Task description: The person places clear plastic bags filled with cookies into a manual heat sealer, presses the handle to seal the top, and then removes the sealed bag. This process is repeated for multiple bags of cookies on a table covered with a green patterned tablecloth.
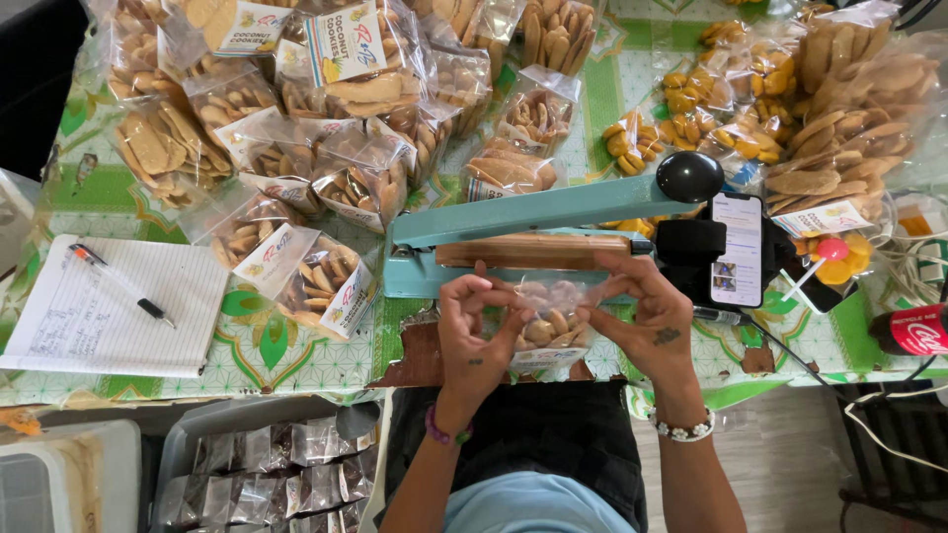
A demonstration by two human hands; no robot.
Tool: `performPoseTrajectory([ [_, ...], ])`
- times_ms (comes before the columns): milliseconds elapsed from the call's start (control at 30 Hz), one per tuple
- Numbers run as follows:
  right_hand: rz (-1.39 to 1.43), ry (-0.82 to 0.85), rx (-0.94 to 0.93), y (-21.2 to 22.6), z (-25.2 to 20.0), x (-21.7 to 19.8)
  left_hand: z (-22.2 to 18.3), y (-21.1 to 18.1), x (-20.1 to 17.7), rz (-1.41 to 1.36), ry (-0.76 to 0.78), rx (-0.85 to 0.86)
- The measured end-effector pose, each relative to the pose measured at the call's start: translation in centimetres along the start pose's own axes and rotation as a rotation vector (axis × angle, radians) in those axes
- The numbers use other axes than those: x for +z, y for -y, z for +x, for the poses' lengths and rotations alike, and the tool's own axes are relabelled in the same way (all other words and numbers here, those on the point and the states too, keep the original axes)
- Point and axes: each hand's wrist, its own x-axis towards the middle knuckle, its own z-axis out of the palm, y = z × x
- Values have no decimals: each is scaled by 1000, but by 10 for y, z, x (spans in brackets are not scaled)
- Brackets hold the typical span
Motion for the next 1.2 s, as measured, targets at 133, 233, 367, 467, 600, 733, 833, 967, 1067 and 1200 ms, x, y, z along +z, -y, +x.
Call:
performPoseTrajectory([
  [133,-35,84,-11,-12,3,2,-4,-3,2,50,3,-70],
  [233,-99,198,-23,-14,13,1,-4,-3,5,104,14,-77],
  [367,-228,288,-49,-5,26,3,-3,-1,3,111,28,-65],
  [467,-298,281,3,5,29,8,-4,1,0,86,22,-80],
  [600,-369,253,-121,14,32,16,-6,2,0,64,18,-81],
  [733,-471,206,-303,34,22,16,-1,-9,-14,-202,103,-122],
  [833,-521,260,-365,59,-1,-3,3,-15,-35,-309,271,-178],
  [967,-383,272,-228,71,-19,-39,-10,0,-33,-569,671,-382],
  [1067,-278,311,-74,43,-3,-56,-53,22,5,-950,643,-744],
  [1200,-166,280,302,-17,39,-78,-70,59,45,-1355,356,-1226],
])
